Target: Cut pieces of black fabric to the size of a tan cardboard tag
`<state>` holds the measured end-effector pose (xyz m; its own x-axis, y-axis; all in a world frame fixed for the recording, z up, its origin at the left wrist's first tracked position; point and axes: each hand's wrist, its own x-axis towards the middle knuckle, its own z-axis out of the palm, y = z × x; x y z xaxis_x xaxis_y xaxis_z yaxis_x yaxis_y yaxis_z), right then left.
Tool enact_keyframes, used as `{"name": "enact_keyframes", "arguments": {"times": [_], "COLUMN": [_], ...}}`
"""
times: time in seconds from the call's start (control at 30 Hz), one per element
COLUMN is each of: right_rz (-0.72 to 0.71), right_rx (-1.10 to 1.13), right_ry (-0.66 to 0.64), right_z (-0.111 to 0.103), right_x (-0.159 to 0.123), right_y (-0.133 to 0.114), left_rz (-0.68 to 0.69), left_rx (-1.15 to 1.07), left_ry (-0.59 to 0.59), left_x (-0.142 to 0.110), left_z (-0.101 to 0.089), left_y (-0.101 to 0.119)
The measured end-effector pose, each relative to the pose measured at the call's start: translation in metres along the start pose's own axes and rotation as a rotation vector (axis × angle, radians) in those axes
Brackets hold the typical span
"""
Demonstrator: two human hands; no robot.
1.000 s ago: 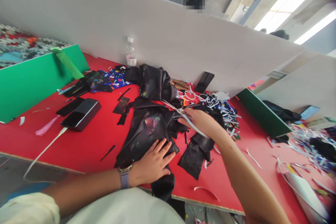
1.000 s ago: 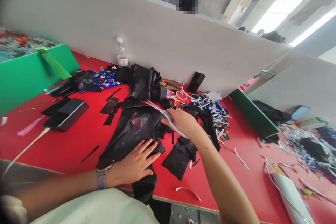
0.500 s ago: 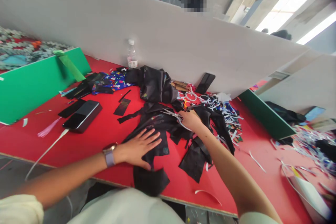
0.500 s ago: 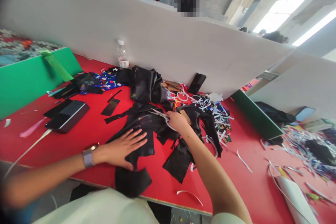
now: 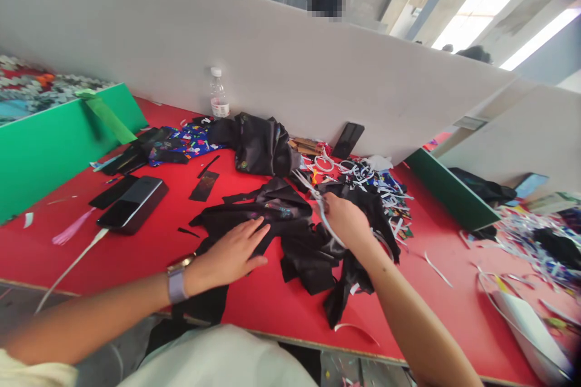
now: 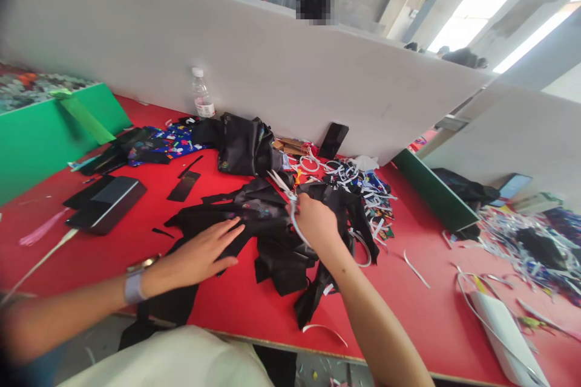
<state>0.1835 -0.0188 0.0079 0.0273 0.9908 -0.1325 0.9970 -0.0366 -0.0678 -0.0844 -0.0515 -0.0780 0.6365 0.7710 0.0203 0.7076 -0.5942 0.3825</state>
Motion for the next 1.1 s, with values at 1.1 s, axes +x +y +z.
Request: {"name": "enact_keyframes", "arguments": {"times": [1.1], "right_rz": [-0.159], "right_rx": [-0.084], "right_ry": [-0.012], "right_z": [0.047], "right_x": [0.084], "right_y": [-0.035], "left_rz": [0.153], "left_rx": [0.175], "left_ry": [-0.094], "left_x": [0.01], "left_z": [0.025], "left_y": [-0.01]}}
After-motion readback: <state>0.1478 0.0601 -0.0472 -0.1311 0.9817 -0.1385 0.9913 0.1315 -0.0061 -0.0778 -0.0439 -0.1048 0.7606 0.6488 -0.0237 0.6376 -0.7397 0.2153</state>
